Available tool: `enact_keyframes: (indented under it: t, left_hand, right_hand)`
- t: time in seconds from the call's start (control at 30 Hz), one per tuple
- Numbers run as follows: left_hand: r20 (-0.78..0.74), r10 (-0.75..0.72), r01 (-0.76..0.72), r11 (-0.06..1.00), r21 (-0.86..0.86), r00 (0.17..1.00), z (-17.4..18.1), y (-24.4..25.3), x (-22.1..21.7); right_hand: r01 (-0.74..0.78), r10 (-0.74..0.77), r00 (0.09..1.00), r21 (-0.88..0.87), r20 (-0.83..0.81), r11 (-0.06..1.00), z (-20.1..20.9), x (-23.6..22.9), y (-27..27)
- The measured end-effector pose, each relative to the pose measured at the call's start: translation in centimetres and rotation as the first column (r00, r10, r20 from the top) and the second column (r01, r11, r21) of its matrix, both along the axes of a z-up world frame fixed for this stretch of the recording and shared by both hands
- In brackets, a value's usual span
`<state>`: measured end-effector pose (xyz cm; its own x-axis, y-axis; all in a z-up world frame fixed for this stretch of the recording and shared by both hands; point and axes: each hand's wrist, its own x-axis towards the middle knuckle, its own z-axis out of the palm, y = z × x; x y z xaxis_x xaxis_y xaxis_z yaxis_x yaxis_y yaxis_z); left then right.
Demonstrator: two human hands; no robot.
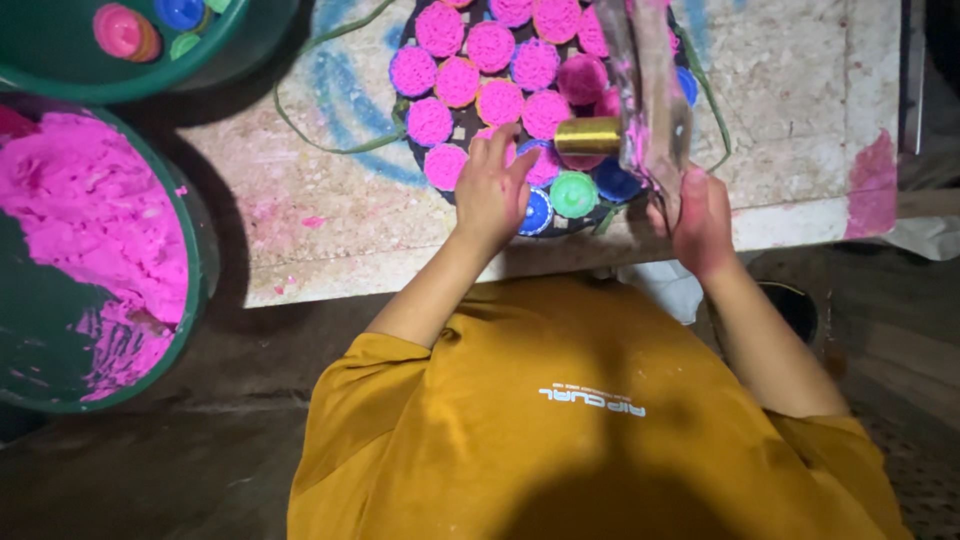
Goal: The person scoops pink paste from a green bucket and fills small plastic cups arranged in a tray using a handheld metal scoop. The person repeatedly loads the scoop and deposits paste into each cup, working across the tray.
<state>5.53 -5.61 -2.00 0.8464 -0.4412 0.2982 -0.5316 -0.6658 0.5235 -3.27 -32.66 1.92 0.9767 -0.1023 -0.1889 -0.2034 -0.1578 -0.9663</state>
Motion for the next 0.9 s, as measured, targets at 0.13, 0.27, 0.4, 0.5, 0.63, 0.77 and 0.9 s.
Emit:
enact_keyframes:
  t: [0.13,0.27,0.4,0.5,0.63,0.77,0.9]
  left_hand:
    - [-0.048,-0.034,0.036,0.999,0.030,0.998,-0.5,-0.4,-0.4]
    - [-0.084,-0.053,0.054,0.998,0.012,0.995,-0.4,-0.3,-1.6]
    - [-0.080,-0.002,0.001,1.000,-0.011,0.997,0.1,0.2,-1.8]
    - [-0.064,0.001,0.001,1.000,0.027,0.998,1.0,0.5,-1.1]
    - [-0.033,0.031,-0.033,0.998,-0.046,0.999,5.0,0.4,-0.7]
    - [0.013,0.000,0.004,0.954,-0.299,1.000,11.7,-0.7,-1.7]
    - [0.186,-0.138,0.202,0.898,-0.391,0.973,17.9,-1.2,-3.1]
  right_hand:
    - [0.058,-0.057,0.998,0.040,-0.010,0.998,-1.1,-1.0,-0.7]
    - [0.109,-0.105,0.994,0.092,-0.041,0.990,-2.1,-1.9,-1.4]
    - [0.153,-0.148,0.988,0.164,-0.038,0.975,-2.9,-2.4,-2.3]
    - [0.159,-0.144,0.987,0.326,-0.070,0.932,-3.3,-2.3,-2.6]
    - [0.075,0.128,0.978,0.851,-0.164,0.520,-2.6,-2.9,-1.7]
    - [0.122,0.326,0.926,0.968,-0.191,0.220,-1.3,-3.6,-0.6]
    - [0.152,0.396,0.902,0.985,-0.172,0.082,-0.4,-4.6,0.4]
